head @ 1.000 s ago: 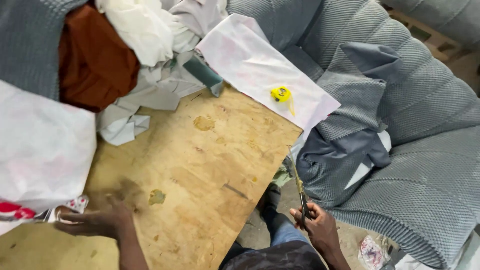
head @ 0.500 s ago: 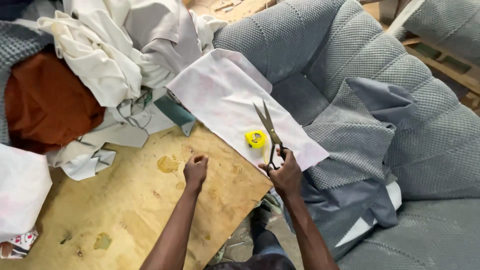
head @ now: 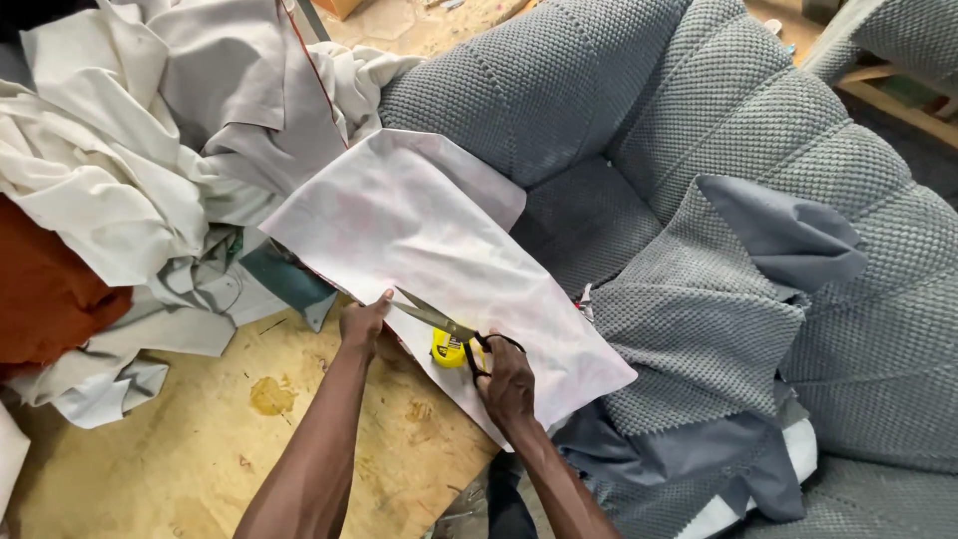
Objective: Measuring and cutting fabric on a workbench using a tape measure and scissors
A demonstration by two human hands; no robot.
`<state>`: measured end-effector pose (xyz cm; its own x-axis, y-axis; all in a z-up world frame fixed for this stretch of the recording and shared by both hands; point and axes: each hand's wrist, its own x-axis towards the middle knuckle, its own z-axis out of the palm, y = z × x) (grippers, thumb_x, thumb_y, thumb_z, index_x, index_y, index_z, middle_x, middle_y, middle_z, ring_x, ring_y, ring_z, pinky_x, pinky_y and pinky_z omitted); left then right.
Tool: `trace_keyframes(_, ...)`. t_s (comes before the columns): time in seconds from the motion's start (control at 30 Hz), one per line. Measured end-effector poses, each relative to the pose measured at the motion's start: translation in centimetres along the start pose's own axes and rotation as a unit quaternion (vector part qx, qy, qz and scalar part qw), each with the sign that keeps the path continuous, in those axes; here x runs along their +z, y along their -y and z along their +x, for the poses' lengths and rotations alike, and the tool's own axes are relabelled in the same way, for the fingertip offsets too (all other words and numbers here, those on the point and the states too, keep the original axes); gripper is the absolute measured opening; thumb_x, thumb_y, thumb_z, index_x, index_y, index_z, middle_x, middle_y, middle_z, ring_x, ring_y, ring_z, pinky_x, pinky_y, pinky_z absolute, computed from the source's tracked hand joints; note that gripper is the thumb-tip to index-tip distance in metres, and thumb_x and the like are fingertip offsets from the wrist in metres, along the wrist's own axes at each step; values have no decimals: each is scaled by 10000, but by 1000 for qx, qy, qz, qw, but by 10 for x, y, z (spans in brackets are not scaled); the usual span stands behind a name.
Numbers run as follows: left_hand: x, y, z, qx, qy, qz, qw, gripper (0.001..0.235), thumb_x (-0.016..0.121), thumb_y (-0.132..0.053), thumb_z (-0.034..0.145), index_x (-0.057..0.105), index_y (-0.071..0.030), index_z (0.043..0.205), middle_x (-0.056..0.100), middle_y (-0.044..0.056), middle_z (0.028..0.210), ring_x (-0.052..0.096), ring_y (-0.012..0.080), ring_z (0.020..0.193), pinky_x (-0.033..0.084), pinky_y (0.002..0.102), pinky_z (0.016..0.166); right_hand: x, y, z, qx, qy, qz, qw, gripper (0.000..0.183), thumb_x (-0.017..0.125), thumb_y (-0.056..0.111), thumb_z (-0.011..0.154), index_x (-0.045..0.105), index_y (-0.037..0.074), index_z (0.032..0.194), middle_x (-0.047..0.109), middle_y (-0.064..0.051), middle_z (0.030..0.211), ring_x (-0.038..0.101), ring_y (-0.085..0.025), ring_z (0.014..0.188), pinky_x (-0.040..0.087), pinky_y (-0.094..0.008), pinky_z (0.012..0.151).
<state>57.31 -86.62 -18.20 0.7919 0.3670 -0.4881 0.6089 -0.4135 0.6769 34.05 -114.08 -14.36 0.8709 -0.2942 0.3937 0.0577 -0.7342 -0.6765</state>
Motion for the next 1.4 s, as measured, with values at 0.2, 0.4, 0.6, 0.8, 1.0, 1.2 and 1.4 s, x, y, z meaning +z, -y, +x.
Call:
trace_keyframes(0.2, 8, 22, -51, 26, 33, 28, 999, 831, 1068, -698, 945, 944, 13, 1357, 930, 256, 1183, 912, 444, 1089, 746, 566, 895, -27, 54, 39, 48, 18, 48, 998, 757, 1069, 191, 694, 748, 110, 1375, 849, -183, 1212, 855, -483, 1175, 669, -569, 1066)
trace_keyframes(0.4, 12, 40, -95, 65, 52, 142, 986, 793, 874, -829, 1086, 726, -52, 1031, 764, 190, 990, 703, 415, 986, 527, 593, 820, 6, 40, 23, -21, 24, 29, 999, 741, 880, 166, 736, 712, 34, 1445, 796, -197, 1171, 772, -485, 1013, 606, -572, 939)
trace_keyframes(0.6, -67, 97, -127, 72, -12, 148, 986, 932, 796, -882, 1089, 452, -85, 750, 516, 97, 721, 514, 295, 688, 423, 582, 671, -31, 92, -37, 104, 82, 65, 989, 635, 901, 235, 743, 757, 95, 1346, 869, -174, 1197, 805, -460, 1067, 604, -536, 898)
trace_keyframes(0.8, -201, 228, -139, 68, -25, 164, 984, 907, 801, -915, 1027, 646, -45, 822, 665, 199, 847, 684, 420, 823, 491, 631, 791, -37, 162, -142, 214, 110, 13, 971, 814, 1047, 443, 703, 805, 201, 1442, 932, -66, 1371, 879, -371, 1248, 664, -514, 1012)
trace_keyframes(1.0, -370, 382, -169, 41, -58, 123, 990, 906, 879, -852, 1019, 337, -171, 769, 338, 20, 732, 407, 238, 669, 320, 555, 665, -12, 229, -233, 230, 141, -76, 960, 919, 1127, 643, 735, 763, 226, 1468, 954, -67, 1314, 897, -419, 1142, 645, -569, 909)
trace_keyframes(1.2, -520, 475, -216, 13, -46, 58, 997, 795, 857, -714, 1102, 356, -179, 793, 293, 19, 743, 357, 195, 669, 279, 451, 695, 26, 276, -303, 195, 189, -96, 958, 915, 1124, 640, 726, 775, 215, 1457, 963, -51, 1360, 911, -383, 1165, 667, -551, 890)
trace_keyframes(1.4, -549, 530, -270, -22, 11, -110, 994, 469, 1006, -584, 1056, 873, -167, 1225, 850, 12, 992, 755, 137, 1040, 559, 386, 965, 44, 285, -326, 163, 228, -135, 950, 706, 974, 391, 798, 710, 224, 1432, 930, -167, 1325, 875, -501, 1229, 674, -630, 1001)
